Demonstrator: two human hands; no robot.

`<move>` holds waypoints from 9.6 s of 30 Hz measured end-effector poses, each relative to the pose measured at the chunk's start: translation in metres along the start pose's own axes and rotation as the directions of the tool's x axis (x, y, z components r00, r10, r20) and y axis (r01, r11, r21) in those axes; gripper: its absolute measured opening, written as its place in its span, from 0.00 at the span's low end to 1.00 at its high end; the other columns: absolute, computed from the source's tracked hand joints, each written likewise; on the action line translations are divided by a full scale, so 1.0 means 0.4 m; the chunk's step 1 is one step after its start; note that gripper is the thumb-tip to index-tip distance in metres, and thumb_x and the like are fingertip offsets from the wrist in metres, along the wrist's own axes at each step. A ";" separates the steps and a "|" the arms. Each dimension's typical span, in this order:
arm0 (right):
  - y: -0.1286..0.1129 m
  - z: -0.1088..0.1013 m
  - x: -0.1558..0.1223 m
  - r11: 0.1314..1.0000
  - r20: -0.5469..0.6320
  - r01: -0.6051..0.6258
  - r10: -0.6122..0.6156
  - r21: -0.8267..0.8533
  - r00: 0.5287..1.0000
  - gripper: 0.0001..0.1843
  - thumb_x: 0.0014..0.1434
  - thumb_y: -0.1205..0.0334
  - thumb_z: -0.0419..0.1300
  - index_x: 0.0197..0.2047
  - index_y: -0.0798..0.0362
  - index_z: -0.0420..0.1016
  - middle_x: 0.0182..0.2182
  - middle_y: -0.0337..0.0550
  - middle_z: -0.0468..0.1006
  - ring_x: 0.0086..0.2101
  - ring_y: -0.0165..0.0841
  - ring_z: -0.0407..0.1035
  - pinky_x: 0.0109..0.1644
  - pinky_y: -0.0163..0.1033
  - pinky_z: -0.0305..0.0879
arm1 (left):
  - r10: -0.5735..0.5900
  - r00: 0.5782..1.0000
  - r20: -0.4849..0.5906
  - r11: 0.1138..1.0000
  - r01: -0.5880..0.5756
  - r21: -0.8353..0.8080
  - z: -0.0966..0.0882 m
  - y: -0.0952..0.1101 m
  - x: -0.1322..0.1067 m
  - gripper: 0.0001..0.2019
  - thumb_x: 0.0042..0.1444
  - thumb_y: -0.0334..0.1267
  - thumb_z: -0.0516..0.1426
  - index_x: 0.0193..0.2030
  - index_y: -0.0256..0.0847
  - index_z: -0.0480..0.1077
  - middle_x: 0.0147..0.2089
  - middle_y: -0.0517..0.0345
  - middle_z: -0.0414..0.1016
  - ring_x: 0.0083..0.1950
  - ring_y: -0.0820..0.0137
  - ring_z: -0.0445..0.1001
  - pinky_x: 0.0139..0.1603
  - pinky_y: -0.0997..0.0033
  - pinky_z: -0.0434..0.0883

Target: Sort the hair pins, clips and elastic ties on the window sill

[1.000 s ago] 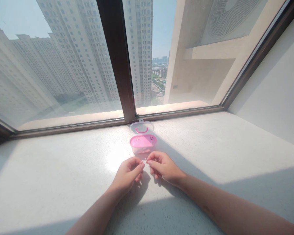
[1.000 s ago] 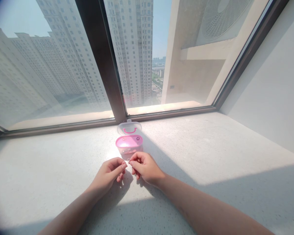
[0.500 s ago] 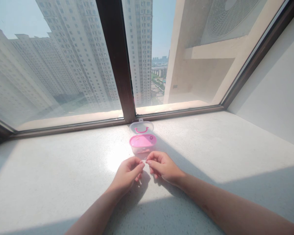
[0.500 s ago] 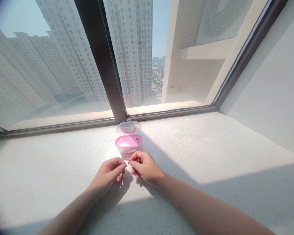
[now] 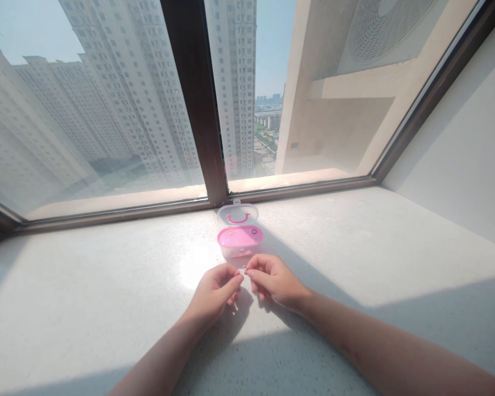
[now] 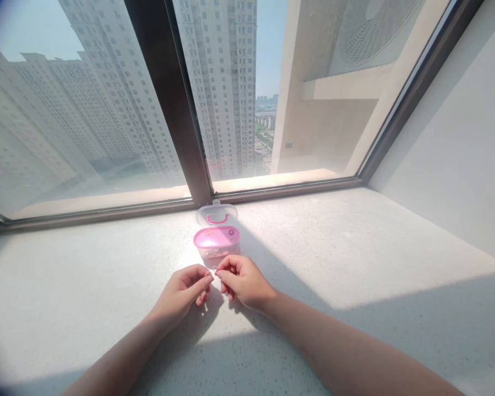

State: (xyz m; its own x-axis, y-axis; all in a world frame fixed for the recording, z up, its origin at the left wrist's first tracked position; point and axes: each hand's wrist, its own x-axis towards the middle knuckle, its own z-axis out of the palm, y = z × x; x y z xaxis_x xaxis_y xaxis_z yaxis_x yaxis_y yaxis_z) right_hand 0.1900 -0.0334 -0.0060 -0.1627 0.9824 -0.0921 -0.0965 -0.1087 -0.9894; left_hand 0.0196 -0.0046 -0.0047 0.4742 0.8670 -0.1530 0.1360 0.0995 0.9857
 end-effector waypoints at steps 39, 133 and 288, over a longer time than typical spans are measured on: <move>0.011 0.002 -0.001 0.998 0.021 0.007 -0.005 -0.056 1.000 0.09 0.56 0.58 0.59 0.29 0.55 0.66 0.17 0.34 0.70 0.14 0.23 0.60 0.17 0.28 0.56 | 0.010 1.000 -0.020 1.000 -0.010 -0.019 -0.004 -0.016 0.003 0.15 0.55 0.48 0.59 0.30 0.36 0.67 0.20 0.64 0.67 0.18 0.78 0.63 0.21 0.77 0.63; 0.017 -0.007 0.006 0.999 -0.012 -0.037 0.037 0.004 0.999 0.13 0.54 0.54 0.62 0.29 0.55 0.67 0.15 0.33 0.68 0.14 0.22 0.59 0.16 0.27 0.54 | 0.024 1.000 0.004 0.999 -0.024 0.036 -0.004 -0.010 0.005 0.14 0.56 0.47 0.57 0.30 0.37 0.66 0.20 0.64 0.66 0.19 0.76 0.63 0.22 0.75 0.62; 0.008 -0.007 0.000 0.999 0.009 0.008 -0.007 -0.049 1.000 0.12 0.55 0.56 0.61 0.27 0.55 0.67 0.12 0.30 0.63 0.13 0.22 0.56 0.16 0.28 0.53 | 0.026 1.000 0.002 0.997 -0.026 0.070 0.007 0.007 -0.002 0.14 0.54 0.47 0.57 0.28 0.37 0.66 0.19 0.64 0.64 0.19 0.76 0.62 0.22 0.75 0.63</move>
State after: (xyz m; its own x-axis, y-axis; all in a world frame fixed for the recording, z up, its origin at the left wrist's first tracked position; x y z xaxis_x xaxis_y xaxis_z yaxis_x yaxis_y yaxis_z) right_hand 0.1923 -0.0335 -0.0094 -0.1707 0.9818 -0.0839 -0.0492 -0.0935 -0.9944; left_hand 0.0219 -0.0063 -0.0021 0.4790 0.8685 -0.1279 0.1847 0.0427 0.9819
